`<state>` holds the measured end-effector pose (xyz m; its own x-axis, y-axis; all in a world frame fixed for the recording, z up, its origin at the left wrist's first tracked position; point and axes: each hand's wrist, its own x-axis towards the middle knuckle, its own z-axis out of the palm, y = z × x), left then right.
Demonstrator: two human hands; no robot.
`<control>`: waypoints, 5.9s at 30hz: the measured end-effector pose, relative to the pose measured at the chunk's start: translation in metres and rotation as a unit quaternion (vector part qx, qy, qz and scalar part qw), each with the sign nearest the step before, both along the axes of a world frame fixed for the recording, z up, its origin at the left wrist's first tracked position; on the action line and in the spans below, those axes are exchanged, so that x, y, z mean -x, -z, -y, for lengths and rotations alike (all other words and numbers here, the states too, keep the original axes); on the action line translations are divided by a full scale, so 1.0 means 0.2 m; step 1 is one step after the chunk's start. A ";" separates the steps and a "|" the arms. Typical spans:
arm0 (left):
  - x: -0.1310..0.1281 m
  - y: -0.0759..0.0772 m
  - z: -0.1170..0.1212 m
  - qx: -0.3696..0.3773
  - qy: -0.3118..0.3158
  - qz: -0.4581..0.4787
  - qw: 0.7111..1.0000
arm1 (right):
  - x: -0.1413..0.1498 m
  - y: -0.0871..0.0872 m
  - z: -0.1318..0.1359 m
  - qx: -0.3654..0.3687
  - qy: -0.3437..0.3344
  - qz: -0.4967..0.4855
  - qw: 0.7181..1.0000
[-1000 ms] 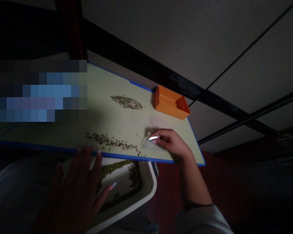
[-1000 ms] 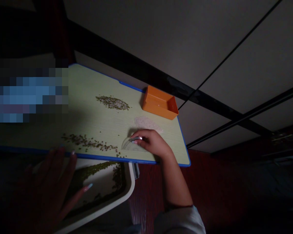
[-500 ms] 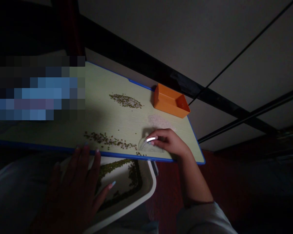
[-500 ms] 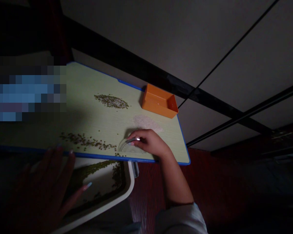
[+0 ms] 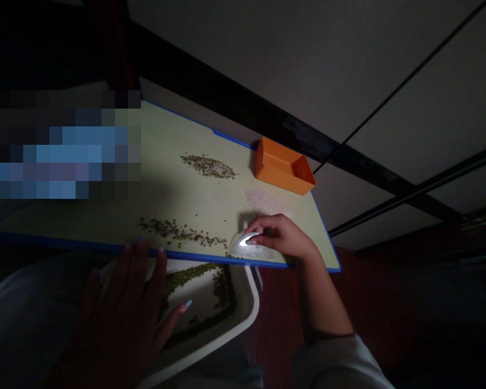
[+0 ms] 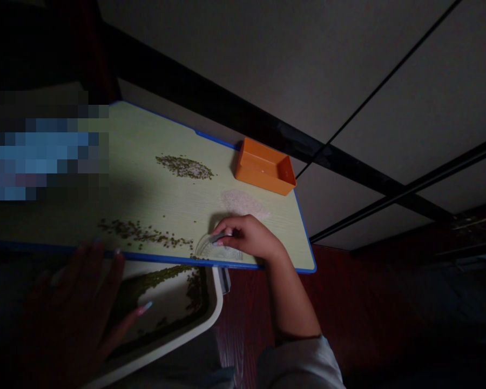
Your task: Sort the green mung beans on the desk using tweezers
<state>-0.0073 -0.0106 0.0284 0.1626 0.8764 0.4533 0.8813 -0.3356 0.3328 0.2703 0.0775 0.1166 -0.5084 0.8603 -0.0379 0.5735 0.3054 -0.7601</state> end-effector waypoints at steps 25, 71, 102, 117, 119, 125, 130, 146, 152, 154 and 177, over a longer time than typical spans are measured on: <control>0.01 0.02 0.00 -0.014 0.010 -0.013 1.000 | 0.01 -0.01 0.01 -0.008 0.018 -0.021 1.000; 0.02 0.01 0.00 -0.002 0.009 -0.028 1.000 | 0.04 -0.02 0.01 -0.031 0.078 0.005 0.996; 0.01 0.01 0.00 0.001 0.013 -0.018 1.000 | 0.02 0.00 0.02 -0.047 0.027 0.002 0.999; 0.01 0.00 0.00 0.002 0.013 -0.009 1.000 | 0.01 0.00 0.01 -0.054 0.026 -0.004 0.998; 0.01 0.00 0.00 0.005 0.011 -0.006 1.000 | 0.02 -0.01 0.01 -0.048 0.020 -0.001 0.999; 0.01 0.02 0.00 0.009 0.017 -0.010 1.000 | 0.03 0.00 0.01 -0.053 0.015 0.009 0.998; 0.02 0.01 0.00 -0.003 0.016 -0.007 1.000 | 0.04 0.01 0.00 -0.058 0.018 0.007 0.998; 0.02 0.01 0.00 -0.002 0.013 -0.021 1.000 | 0.04 0.01 0.01 -0.080 0.006 -0.013 0.997; 0.01 0.01 -0.01 0.002 0.011 -0.018 1.000 | 0.06 0.02 0.01 -0.088 -0.003 -0.001 0.996; 0.01 0.02 -0.01 0.002 0.004 -0.017 1.000 | 0.06 0.02 0.01 -0.089 0.005 0.005 0.996; 0.02 0.01 0.00 -0.002 0.013 -0.014 1.000 | -0.01 0.00 0.01 -0.047 0.068 0.004 0.997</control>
<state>-0.0112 -0.0097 0.0263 0.1987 0.8701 0.4510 0.8809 -0.3603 0.3068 0.2718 0.0765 0.1157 -0.3865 0.9213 0.0429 0.6210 0.2943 -0.7264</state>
